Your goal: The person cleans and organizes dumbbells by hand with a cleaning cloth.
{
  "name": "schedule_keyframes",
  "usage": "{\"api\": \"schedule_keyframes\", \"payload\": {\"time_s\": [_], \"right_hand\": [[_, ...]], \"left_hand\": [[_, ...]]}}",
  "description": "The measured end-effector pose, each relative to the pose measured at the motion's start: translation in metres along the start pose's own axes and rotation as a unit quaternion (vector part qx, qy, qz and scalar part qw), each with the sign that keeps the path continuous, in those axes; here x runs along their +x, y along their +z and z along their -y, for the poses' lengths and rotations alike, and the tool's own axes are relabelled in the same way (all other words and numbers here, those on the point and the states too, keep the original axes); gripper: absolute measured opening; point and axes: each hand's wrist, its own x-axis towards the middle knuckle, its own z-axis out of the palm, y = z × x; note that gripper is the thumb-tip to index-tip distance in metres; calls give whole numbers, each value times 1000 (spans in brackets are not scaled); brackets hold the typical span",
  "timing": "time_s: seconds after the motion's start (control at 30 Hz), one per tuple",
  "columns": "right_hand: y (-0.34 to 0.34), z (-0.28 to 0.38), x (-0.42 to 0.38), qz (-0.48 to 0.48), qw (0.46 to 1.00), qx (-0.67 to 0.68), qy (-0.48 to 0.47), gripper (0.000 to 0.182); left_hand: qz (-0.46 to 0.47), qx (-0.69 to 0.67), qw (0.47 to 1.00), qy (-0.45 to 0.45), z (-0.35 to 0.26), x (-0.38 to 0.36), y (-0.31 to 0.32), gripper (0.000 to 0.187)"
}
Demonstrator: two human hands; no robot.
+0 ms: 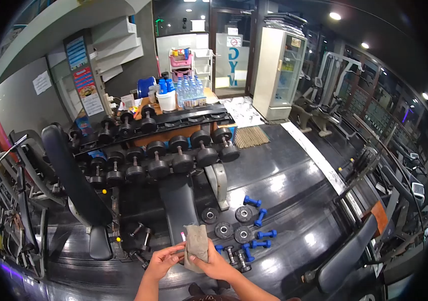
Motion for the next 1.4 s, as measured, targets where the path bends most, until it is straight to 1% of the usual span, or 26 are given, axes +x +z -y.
{"api": "schedule_keyframes", "payload": {"time_s": [0.07,0.1,0.17,0.2,0.27,0.4,0.5,0.53,0.63,0.67,0.77,0.8,0.9,0.93,0.97,1.03,1.07,1.13,1.17,1.23,1.27,1.4], "right_hand": [[2,4,-13,-23,1000,-6,16,64],[6,-11,-2,-25,999,-17,25,62],[6,-19,-7,-29,997,-48,52,57],[7,-19,-11,-33,997,-36,57,55],[12,-15,-14,-40,997,-11,66,51],[1,-33,-26,-42,995,-19,87,47],[-31,-54,-36,-39,990,-134,32,46],[-42,-58,-40,-60,990,-129,4,46],[-82,-62,-54,-127,973,-191,11,47],[-103,-69,-61,-125,975,-183,30,47],[-166,-74,-78,-143,978,-1,155,46],[-192,-87,-87,-142,978,26,149,46],[-273,-114,-103,-191,966,77,156,44],[-303,-119,-106,-192,956,108,193,46],[-328,-118,-103,-229,947,130,187,45],[-375,-141,-104,-316,900,180,242,45],[-397,-150,-106,-334,889,203,239,45],[-431,-153,-87,-374,868,237,227,46],[-445,-161,-80,-390,865,235,210,45],[-468,-174,-69,-406,851,245,228,44],[-476,-183,-65,-398,856,245,219,46],[-491,-211,-47,-416,836,292,206,50]], "left_hand": [[9,-21,1000,4,5,-6,-2,34],[7,-17,1000,-1,9,0,-20,33],[4,-22,1000,-12,14,-3,-26,31],[-1,-29,1000,-10,19,-4,-27,30],[-4,-19,999,-34,26,-9,-33,30],[-21,18,998,-58,39,-5,-23,29],[-14,28,996,-80,59,5,-6,28],[-8,23,996,-85,71,10,0,28],[19,-15,995,-99,101,40,28,27],[24,-32,993,-108,113,49,41,26],[23,-17,989,-147,156,86,77,26],[26,0,987,-162,169,100,91,27],[54,6,985,-162,208,144,137,28],[55,20,984,-170,215,157,151,29],[45,27,980,-193,225,168,161,28],[22,32,972,-230,247,186,176,28],[14,29,971,-237,253,195,184,28],[13,41,971,-235,271,208,187,28],[15,48,970,-237,278,214,186,28],[-8,55,964,-261,292,223,179,28],[-14,53,961,-271,303,225,171,28],[-35,59,948,-310,345,246,137,25]]}}
